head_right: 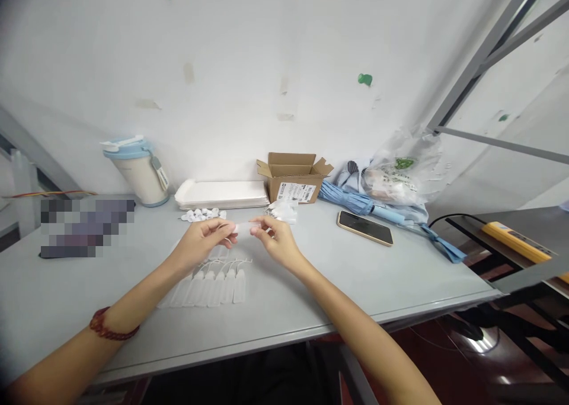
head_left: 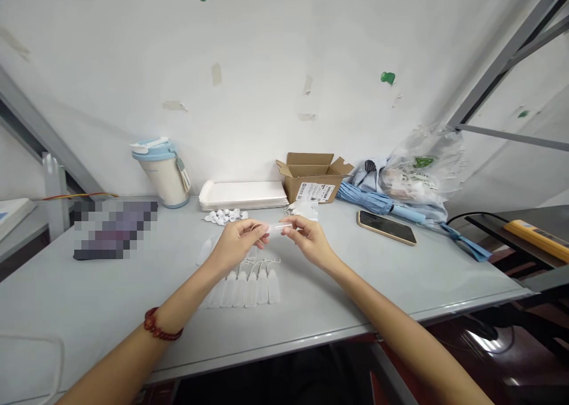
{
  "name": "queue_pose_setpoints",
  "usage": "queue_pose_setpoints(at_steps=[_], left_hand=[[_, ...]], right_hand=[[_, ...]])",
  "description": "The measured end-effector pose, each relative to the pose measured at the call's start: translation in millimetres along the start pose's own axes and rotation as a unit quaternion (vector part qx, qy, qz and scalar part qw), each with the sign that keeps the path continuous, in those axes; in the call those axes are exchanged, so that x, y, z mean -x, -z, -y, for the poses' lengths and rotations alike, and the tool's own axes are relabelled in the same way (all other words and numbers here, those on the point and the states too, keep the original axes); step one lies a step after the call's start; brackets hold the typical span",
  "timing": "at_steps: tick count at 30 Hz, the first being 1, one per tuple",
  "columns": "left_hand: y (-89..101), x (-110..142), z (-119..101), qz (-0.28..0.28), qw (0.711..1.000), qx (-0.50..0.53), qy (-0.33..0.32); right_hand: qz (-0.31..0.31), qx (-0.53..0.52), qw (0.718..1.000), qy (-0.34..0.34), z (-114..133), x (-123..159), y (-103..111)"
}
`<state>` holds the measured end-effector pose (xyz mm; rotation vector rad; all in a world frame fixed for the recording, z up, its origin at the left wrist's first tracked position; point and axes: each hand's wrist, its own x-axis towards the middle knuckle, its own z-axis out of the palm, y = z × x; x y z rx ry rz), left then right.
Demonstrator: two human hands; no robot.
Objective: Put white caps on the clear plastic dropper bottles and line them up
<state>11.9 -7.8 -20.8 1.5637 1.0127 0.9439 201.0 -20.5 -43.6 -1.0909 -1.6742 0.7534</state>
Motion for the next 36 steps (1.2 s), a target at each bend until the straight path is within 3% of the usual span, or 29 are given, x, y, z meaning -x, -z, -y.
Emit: queue_pose_setpoints(at_steps=[3,7,15,23,32,36], left_hand=[[1.7,-2.2,3.4,0.033,0.998,0.036,0.038],[2.3,-2.8,5.9,0.063,0.996,0.04,0.041],[2.1,-0.7,2.8,0.06,0.998,0.014,0.022],[0.8,2.5,0.5,0.041,0.994,-0.087,-0.053],[-2.0,2.0,9.9,0.018,0.992,-0.096,-0.083],[-0.2,-1.0,7.9,0.046,0.995,-0.066,-0.066]], right_hand=[[-0.012,-0.022,1.0,0.007,-2.5,-0.2,-0.4],[-0.01,-0.041,0.999,0.007,-3.3,-1.1,0.6],[-0.003,-0.024,1.0,0.004,-0.7,0.1,0.0],[0.001,-0.016,1.0,-0.002,2.9,0.9,0.2],[-0.01,-0.029,0.999,-0.026,1.2,0.3,-0.3],[-0.011,-0.055,0.998,-0.028,1.6,0.0,-0.7]])
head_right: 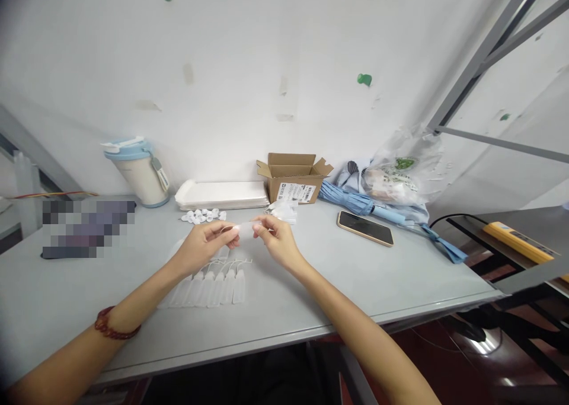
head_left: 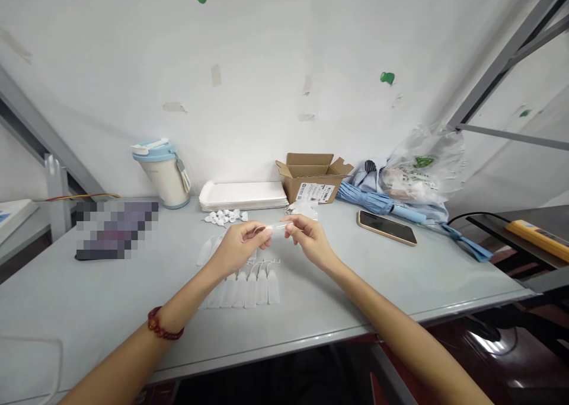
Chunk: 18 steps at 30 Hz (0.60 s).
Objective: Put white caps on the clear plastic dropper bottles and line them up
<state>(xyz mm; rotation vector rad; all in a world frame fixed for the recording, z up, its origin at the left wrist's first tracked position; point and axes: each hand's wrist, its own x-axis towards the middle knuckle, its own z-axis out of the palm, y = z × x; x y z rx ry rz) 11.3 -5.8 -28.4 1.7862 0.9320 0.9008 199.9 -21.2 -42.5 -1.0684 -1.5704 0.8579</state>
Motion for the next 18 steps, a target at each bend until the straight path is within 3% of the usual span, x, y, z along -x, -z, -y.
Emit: queue_pose_setpoints(at_steps=[9,18], left_hand=[[0.8,-0.3,-0.6,0.024,0.996,0.064,0.064],[-0.3,1.5,-4.6,0.012,0.993,0.069,0.093]], right_hand=[[0.028,-0.01,0.999,0.023,0.2,0.4,0.1],[0.045,-0.023,0.999,-0.008,2.1,0.4,-1.7]])
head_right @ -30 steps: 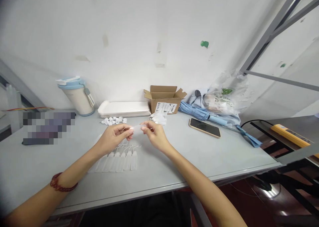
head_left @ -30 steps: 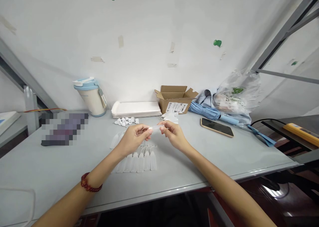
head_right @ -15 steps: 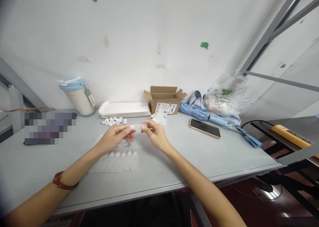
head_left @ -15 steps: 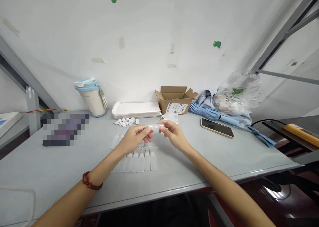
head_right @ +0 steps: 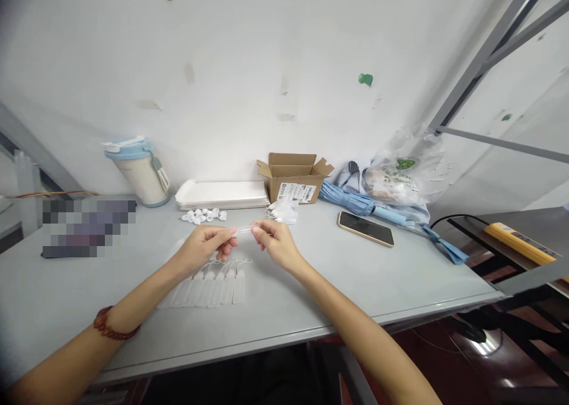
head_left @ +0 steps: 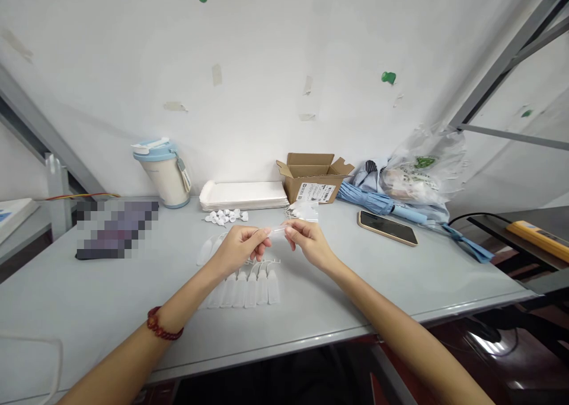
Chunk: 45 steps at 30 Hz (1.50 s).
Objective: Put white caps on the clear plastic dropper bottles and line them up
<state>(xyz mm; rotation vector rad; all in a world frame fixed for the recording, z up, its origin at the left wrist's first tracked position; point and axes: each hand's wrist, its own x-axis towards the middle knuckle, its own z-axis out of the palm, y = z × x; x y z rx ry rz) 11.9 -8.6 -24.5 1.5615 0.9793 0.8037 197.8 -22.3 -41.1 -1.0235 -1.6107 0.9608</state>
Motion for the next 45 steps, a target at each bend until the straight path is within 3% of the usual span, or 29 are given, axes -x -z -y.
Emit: queue_pose_setpoints(at_steps=[10,13,16,18,21,25,35,42,45], left_hand=[[4.9,0,-2,-0.004,0.983,-0.164,-0.081],[29.3,-7,-1,-0.05,0.966,-0.224,-0.117],[65.4,-18,12,-0.156,0.916,-0.34,-0.145],[86.6,-24,26,-0.196,0.894,-0.372,-0.155],[104.1,-32,44,-0.191,0.895,-0.369,-0.161],[106.4,-35,55,-0.148,0.9,-0.382,-0.151],[104.9,-38,56,-0.1,0.869,-0.479,-0.079],[106.4,-39,56,-0.089,0.864,-0.491,-0.069],[106.4,-38,55,-0.091,0.867,-0.485,-0.07]], right_hand=[[-0.001,-0.069,0.997,-0.03,-3,-5,2],[-0.048,-0.066,0.996,-0.028,-4,-8,8],[-0.114,-0.058,0.992,-0.024,-7,-12,21],[-0.154,-0.044,0.987,-0.021,-9,-16,29],[-0.192,-0.002,0.981,-0.017,-13,-19,38],[-0.203,0.059,0.977,-0.011,-18,-22,47],[-0.141,0.25,0.955,-0.071,-34,-28,78],[-0.038,0.215,0.969,-0.114,-38,-27,85],[0.011,0.232,0.963,-0.139,-35,-25,85]])
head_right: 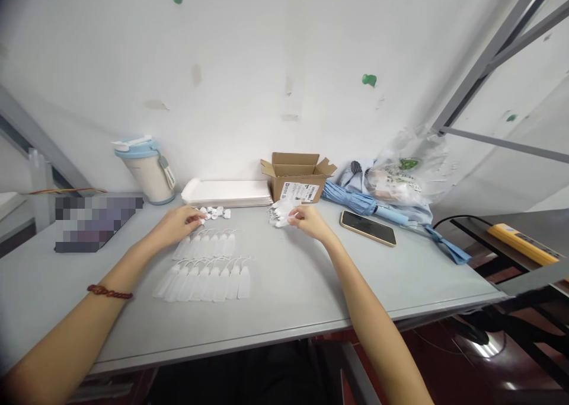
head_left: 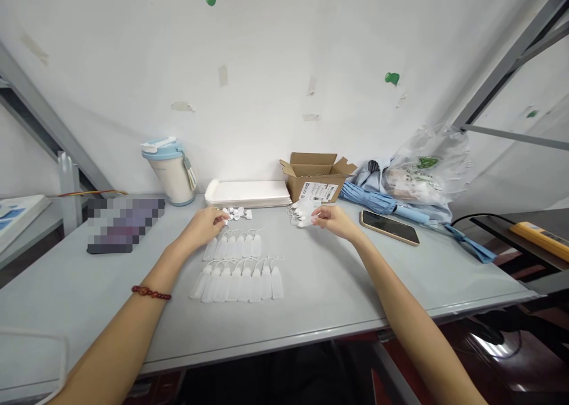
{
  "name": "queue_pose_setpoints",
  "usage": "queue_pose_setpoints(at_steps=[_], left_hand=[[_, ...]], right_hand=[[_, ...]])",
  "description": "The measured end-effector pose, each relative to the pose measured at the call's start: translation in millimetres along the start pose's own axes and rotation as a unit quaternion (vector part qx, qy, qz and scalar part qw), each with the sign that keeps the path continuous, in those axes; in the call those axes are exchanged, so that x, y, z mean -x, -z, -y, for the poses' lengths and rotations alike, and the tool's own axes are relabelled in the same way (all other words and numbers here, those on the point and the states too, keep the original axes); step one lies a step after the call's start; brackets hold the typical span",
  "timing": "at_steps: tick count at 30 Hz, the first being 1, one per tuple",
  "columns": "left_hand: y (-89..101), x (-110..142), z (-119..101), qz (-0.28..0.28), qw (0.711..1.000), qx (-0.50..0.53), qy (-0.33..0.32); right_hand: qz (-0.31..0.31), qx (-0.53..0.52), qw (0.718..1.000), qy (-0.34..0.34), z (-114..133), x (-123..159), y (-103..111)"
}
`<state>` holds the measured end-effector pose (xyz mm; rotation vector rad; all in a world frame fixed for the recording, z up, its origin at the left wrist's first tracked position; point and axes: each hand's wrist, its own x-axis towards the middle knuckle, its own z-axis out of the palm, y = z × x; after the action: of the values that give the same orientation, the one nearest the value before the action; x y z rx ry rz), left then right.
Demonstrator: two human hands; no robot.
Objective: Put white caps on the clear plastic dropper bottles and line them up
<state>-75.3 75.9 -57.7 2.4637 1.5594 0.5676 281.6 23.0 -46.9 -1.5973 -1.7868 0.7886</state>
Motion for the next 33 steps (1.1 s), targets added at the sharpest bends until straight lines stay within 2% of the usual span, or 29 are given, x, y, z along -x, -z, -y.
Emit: queue_pose_setpoints(at_steps=[5,9,14,18,20,22,24,26,29,33], left_hand=[[0.6,1,0,0.007,1.0,0.004,0.01],[1.0,1,0,0.029,0.999,-0.001,0.03],[1.0,1,-1,0.041,0.999,-0.002,0.035],[1.5,3,-3,0.016,0.999,0.011,0.034],[2.4,3,-6,-0.006,0.999,0.023,0.037],[4.0,4,-11,-0.019,0.997,0.047,0.051],[6.2,5,-17,-0.03,0.994,0.083,0.066],[8.7,5,-26,-0.043,0.989,0.125,0.074],[11.8,7,-41,-0.057,0.977,0.19,0.077],[11.7,12,-60,-0.057,0.964,0.254,0.055]], right_hand=[[0.002,0.144,0.989,-0.026,3,3,2],[0.004,0.191,0.98,-0.047,6,4,2],[-0.017,0.201,0.978,-0.05,7,5,1],[-0.08,0.195,0.976,-0.047,11,6,3],[-0.106,0.168,0.979,-0.052,16,7,3],[-0.103,0.105,0.988,-0.046,23,10,2],[-0.054,0.028,0.998,-0.026,31,15,-3],[0.038,-0.021,0.999,-0.007,40,21,-13],[0.147,-0.013,0.989,0.025,53,33,-34],[0.273,0.01,0.96,0.058,71,50,-57]])
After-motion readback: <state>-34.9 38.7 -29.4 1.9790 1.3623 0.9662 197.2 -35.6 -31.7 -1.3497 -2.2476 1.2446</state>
